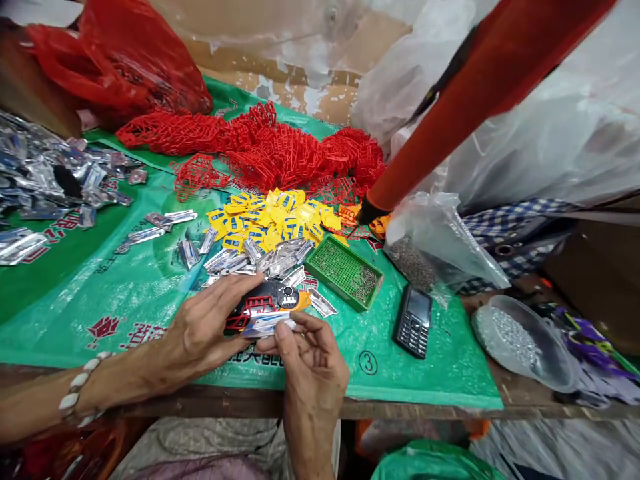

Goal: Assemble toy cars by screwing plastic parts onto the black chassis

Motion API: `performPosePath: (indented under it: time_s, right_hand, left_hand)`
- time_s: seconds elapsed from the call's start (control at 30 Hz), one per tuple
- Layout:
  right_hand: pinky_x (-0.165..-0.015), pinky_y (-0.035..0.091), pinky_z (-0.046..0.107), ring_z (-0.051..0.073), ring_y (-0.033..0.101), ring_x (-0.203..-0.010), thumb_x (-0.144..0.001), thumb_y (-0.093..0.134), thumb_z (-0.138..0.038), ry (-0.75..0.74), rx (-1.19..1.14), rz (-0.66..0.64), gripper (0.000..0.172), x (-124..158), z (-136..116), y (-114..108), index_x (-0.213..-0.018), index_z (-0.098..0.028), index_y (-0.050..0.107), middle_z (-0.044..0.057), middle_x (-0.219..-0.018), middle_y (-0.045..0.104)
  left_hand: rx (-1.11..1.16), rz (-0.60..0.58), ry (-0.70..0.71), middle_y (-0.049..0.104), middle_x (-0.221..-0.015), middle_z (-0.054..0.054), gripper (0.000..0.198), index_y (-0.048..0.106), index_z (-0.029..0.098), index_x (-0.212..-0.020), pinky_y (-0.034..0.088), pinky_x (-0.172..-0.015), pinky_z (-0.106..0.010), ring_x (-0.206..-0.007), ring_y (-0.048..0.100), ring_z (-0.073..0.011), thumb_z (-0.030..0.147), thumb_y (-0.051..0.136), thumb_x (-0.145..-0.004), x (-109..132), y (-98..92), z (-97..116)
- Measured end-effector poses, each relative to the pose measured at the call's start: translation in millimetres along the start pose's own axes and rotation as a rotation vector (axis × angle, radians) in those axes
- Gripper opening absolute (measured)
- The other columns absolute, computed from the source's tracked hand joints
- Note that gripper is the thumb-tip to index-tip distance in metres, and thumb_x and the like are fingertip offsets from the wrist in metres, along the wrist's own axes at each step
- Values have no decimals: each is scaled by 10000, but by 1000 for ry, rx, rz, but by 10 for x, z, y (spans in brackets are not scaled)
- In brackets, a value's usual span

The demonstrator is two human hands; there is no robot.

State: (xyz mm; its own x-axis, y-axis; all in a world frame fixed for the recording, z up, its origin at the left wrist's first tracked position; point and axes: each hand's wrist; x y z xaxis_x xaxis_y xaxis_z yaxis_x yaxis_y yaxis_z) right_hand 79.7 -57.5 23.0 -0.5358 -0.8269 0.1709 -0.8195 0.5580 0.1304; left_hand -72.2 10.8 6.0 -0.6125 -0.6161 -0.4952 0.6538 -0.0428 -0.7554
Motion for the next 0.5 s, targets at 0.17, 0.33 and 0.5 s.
performPosePath:
  time_s: [0.17, 0.33, 0.5]
  right_hand:
    - [-565, 613, 286, 163, 696, -534, -748, 805, -344, -103, 96, -25, 254, 46, 49, 49, -931, -182, 737, 27, -658, 738]
    - [-486, 559, 231, 118, 645, -490, -782, 780, -276, -268, 231, -61, 167, 11, 34, 15, -927, -196, 756, 11, -675, 732]
    - [-434, 509, 193, 91, 587, -440, -796, 776, -245, -311, 263, -77, 141, -1, 25, -26, -934, -220, 762, -29, -579, 673]
  left_hand:
    - [-1, 31, 33, 630, -1239, -176, 502, 409, 64, -1411, 576, -969, -448, -1150, 613, -292, 142, 550, -936, -40, 25, 11]
    - [-12, -7, 73, 612, -1298, -193, 440, 419, 33, -1390, 558, -1014, -400, -1207, 587, -270, 166, 503, -978, -69, -45, 22]
    - [67, 24, 53, 629, -1274, -197, 434, 418, 22, -1388, 565, -1007, -381, -1203, 607, -256, 234, 482, -1014, -69, -64, 8]
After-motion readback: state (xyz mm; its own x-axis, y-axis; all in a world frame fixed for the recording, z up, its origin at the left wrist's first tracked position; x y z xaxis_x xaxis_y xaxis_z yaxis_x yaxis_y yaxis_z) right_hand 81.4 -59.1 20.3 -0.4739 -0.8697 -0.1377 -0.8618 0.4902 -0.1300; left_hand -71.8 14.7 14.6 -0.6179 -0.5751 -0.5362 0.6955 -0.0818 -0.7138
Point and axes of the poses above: each hand's wrist, its own x-axis away from the middle knuckle, its own y-axis out of the palm, z = x × y
